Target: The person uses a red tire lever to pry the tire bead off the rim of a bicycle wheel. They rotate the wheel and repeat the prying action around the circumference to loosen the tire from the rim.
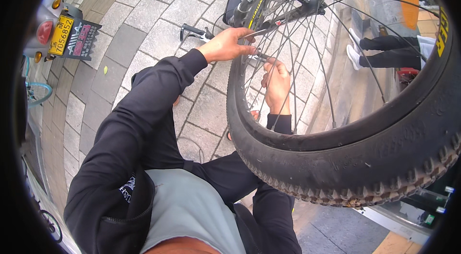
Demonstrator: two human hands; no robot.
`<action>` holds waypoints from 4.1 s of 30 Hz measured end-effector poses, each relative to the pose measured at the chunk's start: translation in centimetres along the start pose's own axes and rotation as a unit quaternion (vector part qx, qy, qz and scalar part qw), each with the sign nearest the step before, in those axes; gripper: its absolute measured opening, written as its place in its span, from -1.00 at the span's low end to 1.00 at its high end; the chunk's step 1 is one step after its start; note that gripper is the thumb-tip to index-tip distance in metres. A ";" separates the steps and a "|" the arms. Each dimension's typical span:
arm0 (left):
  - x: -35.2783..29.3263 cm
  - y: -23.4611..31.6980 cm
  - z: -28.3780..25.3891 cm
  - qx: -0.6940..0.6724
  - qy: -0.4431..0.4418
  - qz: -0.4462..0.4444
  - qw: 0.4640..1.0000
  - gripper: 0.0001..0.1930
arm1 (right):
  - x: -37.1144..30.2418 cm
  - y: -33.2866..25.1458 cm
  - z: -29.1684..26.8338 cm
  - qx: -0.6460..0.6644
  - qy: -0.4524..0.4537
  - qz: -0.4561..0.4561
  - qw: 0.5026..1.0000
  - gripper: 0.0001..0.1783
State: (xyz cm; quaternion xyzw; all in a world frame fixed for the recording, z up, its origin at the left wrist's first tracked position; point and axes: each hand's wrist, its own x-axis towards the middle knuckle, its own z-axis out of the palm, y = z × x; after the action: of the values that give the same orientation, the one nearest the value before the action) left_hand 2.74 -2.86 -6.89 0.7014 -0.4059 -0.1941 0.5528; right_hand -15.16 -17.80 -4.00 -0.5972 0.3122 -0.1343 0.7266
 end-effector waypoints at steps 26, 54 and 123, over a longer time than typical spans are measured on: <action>0.0 1.3 0.1 -0.036 0.000 0.029 0.999 -0.32 | -2.3 1.1 1.2 -0.351 -0.004 -0.222 0.910 -0.72; -0.4 0.4 0.1 -0.020 0.010 0.035 0.999 -0.26 | -1.6 1.9 2.7 -0.217 -0.064 -0.100 0.969 -0.76; -2.2 2.4 -0.1 -0.119 -0.005 0.015 0.993 -0.61 | -6.6 0.0 1.5 -0.087 -0.006 -0.005 0.996 -0.70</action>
State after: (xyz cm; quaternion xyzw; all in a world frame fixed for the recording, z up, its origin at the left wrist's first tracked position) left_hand 0.66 -1.21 -4.97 0.6234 -0.3934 -0.2358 0.6332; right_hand -19.29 -12.89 -1.90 -0.6603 0.3155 -0.1070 0.6730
